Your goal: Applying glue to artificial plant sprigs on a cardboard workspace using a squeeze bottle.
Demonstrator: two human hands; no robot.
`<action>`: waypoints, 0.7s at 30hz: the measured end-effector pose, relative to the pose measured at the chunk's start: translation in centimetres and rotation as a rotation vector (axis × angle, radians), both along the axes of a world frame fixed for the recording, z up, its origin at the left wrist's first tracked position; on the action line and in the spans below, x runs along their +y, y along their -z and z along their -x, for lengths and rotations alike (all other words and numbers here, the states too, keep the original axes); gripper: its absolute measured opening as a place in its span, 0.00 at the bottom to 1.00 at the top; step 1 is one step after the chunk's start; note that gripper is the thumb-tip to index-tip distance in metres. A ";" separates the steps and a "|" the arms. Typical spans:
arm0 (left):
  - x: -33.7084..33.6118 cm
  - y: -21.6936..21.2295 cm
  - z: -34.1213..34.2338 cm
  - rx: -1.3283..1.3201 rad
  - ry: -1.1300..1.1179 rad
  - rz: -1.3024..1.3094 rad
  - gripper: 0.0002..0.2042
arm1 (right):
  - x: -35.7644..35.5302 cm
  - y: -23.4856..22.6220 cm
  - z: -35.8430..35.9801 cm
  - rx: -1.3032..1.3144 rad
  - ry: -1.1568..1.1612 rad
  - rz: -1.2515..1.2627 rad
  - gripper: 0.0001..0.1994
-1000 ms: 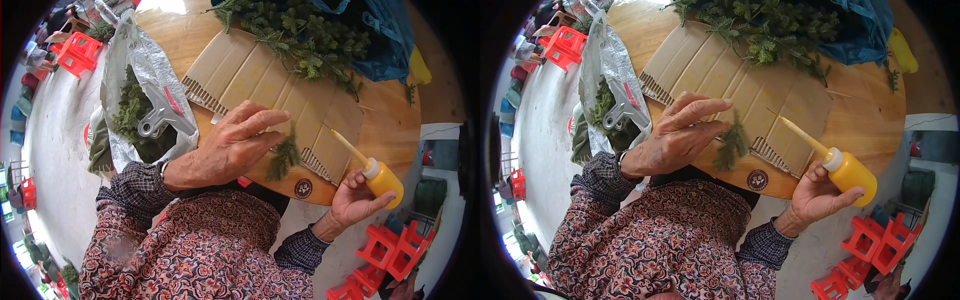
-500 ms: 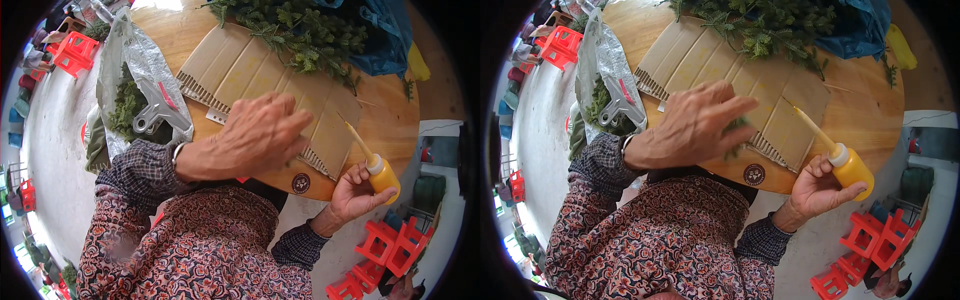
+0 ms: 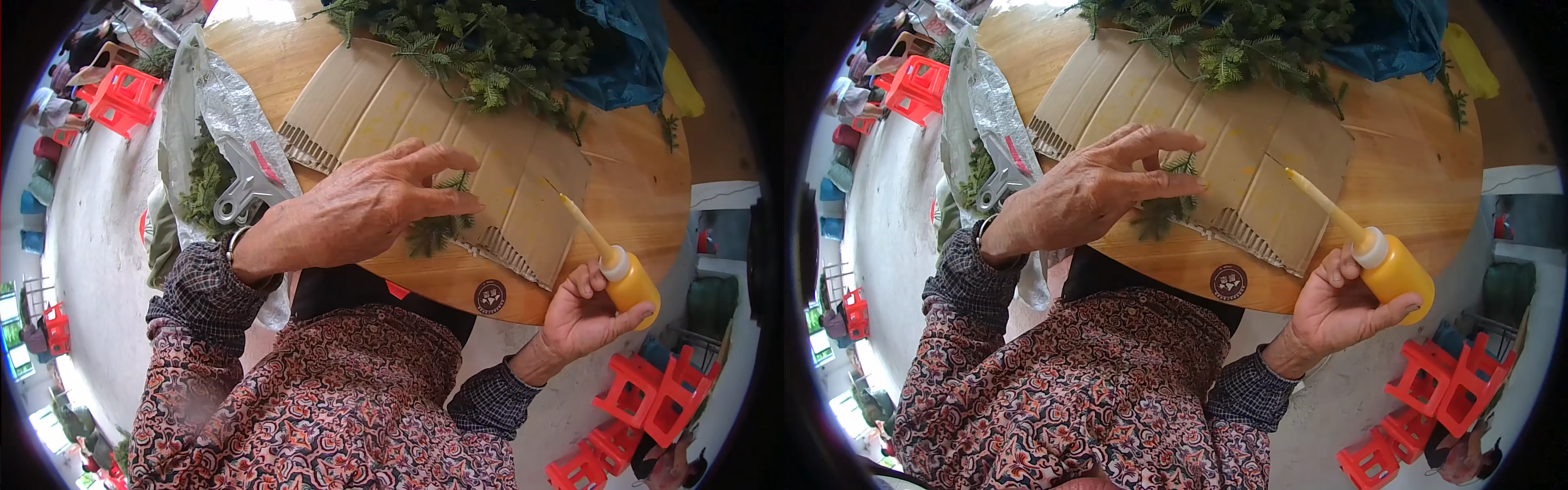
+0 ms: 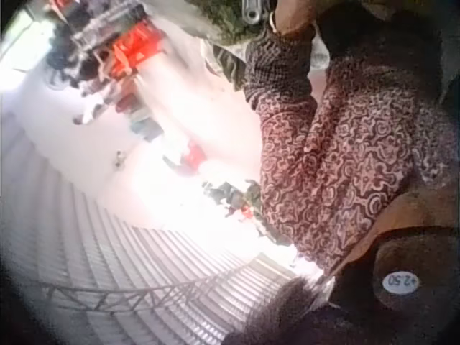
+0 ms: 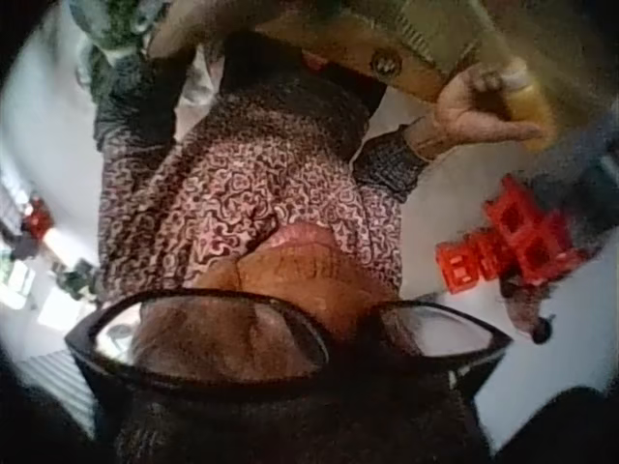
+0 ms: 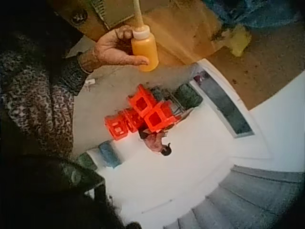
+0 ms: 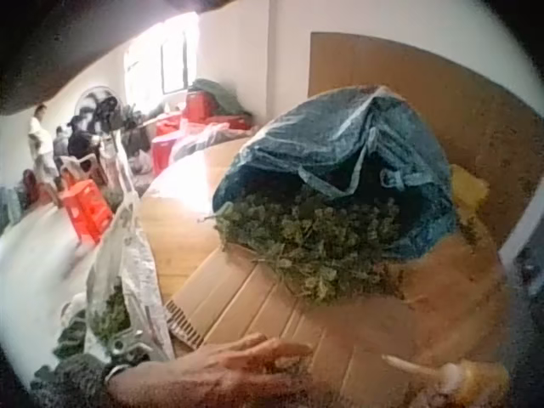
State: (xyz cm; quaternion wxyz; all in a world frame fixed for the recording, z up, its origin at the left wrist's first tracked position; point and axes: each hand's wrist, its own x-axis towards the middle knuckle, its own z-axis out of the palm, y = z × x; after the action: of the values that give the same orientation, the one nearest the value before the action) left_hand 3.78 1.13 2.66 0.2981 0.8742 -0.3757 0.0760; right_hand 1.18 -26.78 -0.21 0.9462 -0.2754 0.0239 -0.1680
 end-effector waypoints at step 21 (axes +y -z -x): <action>-1.5 1.8 2.7 -0.046 -0.216 -0.055 0.18 | 1.8 0.0 0.8 0.119 0.227 0.240 0.33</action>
State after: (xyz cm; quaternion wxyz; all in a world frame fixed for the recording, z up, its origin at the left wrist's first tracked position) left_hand 1.04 -0.41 0.89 0.2552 0.9155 -0.2880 0.1171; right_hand 0.42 -25.03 -0.25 0.8785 -0.3913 0.0905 -0.2589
